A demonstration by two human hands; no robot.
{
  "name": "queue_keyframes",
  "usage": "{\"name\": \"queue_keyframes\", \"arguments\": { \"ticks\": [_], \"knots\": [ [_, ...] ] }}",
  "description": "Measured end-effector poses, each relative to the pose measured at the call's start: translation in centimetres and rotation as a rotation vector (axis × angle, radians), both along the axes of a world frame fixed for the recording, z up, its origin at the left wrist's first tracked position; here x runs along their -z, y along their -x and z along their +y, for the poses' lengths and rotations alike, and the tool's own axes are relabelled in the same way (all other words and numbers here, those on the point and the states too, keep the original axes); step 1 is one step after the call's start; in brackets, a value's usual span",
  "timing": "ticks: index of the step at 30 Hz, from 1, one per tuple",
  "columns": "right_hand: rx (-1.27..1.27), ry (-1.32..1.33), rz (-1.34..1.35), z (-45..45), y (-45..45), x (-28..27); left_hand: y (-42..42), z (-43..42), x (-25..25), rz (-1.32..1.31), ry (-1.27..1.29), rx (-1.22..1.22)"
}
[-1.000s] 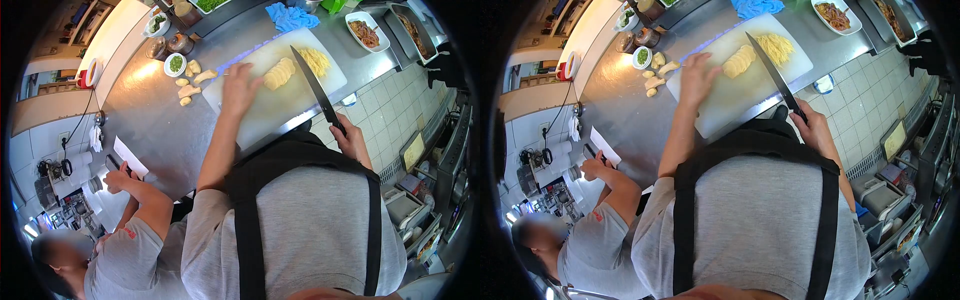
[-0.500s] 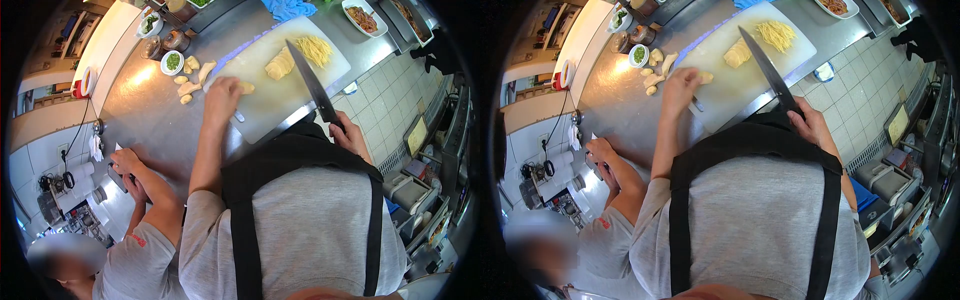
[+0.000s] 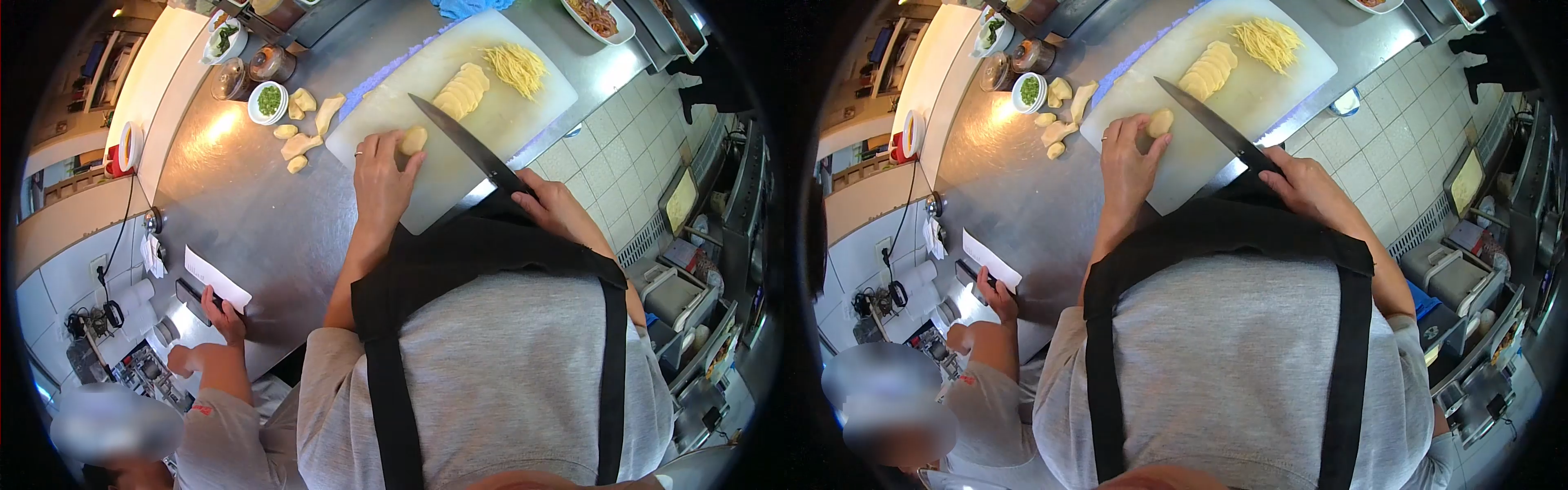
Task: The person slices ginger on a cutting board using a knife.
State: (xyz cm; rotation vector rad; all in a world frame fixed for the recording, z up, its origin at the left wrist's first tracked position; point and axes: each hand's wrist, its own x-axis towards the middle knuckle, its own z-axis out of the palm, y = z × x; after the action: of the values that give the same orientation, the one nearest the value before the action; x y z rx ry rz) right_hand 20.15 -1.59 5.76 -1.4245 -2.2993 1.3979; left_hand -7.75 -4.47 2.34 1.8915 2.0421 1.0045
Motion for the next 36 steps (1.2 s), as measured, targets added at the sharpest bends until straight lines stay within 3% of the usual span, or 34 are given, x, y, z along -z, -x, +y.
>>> {"name": "queue_keyframes", "arguments": {
  "ticks": [6,13,18,27,34,36],
  "knots": [
    [0.022,0.157,-0.126,1.0,1.0,-1.7,0.2,-0.4,0.9,-0.068,-0.094,0.082],
    [-0.006,0.094,-0.024,1.0,1.3,-0.5,0.2,-0.1,1.3,-0.098,-0.103,0.131],
    [-0.006,0.075,0.012,0.8,1.4,0.4,-0.3,-0.5,0.5,-0.051,-0.038,0.021],
    [-0.051,0.029,-0.125,1.2,1.4,-1.0,-0.2,0.6,0.2,-0.056,0.000,0.123],
    [-0.067,0.128,-0.048,1.2,0.5,-1.5,0.0,0.2,0.5,-0.012,-0.053,0.069],
    [-0.077,0.123,-0.027,1.0,0.0,-0.9,-0.3,-0.1,0.5,-0.102,-0.038,0.048]
  ]
}}
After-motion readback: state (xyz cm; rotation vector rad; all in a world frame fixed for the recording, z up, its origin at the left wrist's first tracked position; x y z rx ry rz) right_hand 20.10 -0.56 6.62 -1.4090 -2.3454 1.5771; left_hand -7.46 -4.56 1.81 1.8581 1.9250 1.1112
